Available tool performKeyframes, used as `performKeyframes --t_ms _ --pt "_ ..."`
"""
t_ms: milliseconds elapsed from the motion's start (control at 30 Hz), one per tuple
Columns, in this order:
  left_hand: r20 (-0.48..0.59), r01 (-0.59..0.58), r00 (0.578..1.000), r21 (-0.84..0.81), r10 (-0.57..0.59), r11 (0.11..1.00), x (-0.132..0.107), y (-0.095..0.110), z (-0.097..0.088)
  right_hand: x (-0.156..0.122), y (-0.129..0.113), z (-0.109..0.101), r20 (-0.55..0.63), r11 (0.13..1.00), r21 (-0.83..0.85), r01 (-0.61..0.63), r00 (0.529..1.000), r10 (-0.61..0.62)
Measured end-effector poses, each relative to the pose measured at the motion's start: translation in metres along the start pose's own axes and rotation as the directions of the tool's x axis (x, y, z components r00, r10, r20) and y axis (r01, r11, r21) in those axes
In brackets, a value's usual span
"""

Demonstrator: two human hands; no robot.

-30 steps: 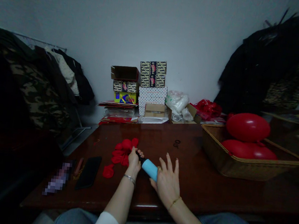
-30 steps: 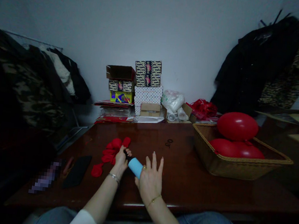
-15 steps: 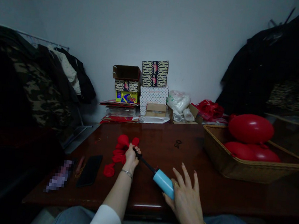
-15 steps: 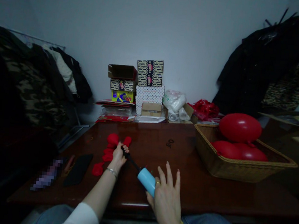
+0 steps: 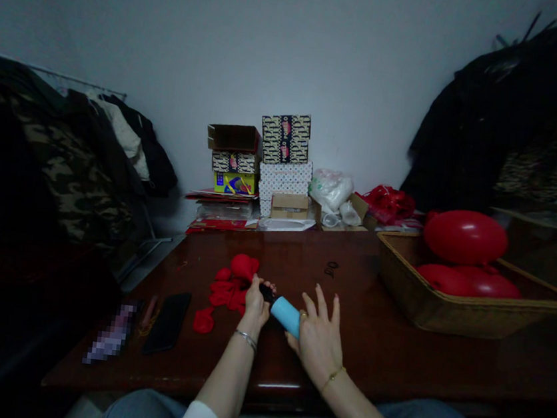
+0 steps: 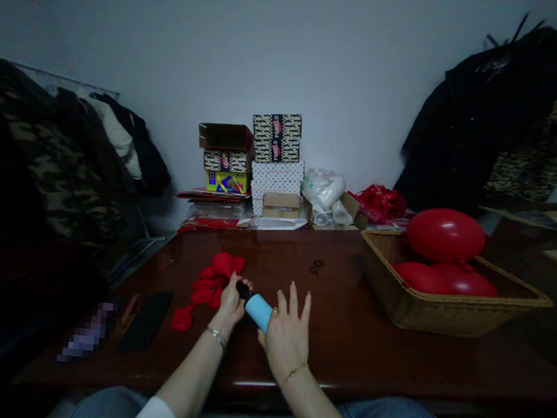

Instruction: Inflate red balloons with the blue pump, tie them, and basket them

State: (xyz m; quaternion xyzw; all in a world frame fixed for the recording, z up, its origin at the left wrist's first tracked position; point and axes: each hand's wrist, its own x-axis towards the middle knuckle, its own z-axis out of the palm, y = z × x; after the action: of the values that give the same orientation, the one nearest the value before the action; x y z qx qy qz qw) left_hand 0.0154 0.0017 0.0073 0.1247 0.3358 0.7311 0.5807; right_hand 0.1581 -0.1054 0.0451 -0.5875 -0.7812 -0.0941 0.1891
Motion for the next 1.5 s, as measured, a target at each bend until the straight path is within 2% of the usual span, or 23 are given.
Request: performKeyframes --t_ms 233,433,700,900,1133,1300,1500 --pt "-0.044 -0.022 0.999 -0.018 0.022 1.000 0.008 0.002 -0.004 -0.004 -0.003 0.006 -0.021 1.000 0.022 -0.004 1.000 0.004" --pt "-0.075 -0.025 0.997 -0.038 0.022 0.999 0.018 0.015 -0.011 -0.029 0.013 -0.003 -0.021 0.999 0.032 0.000 1.000 0.001" --pt "-0.073 0.004 0.997 -0.071 -0.009 0.997 0.019 0.030 -0.007 -0.053 0.030 -0.009 -0.051 1.000 0.019 0.002 0.999 -0.001" --pt "-0.038 0.001 0.999 -0.058 -0.003 0.998 0.018 0.019 -0.010 -0.045 0.024 -0.011 -0.035 1.000 0.013 -0.008 0.999 0.009" --pt "-0.033 0.029 0.999 -0.038 -0.031 0.999 0.003 -0.003 0.001 -0.014 0.006 -0.002 -0.019 0.999 0.031 -0.022 1.000 0.023" --pt "-0.020 0.020 1.000 0.010 -0.020 1.000 0.002 -0.002 0.003 -0.003 -0.002 0.008 -0.049 1.000 0.017 -0.011 0.999 0.012" --pt "-0.057 0.010 0.998 0.025 -0.009 1.000 0.011 0.003 0.001 -0.017 0.001 0.005 -0.042 0.999 0.038 -0.038 0.998 0.040"
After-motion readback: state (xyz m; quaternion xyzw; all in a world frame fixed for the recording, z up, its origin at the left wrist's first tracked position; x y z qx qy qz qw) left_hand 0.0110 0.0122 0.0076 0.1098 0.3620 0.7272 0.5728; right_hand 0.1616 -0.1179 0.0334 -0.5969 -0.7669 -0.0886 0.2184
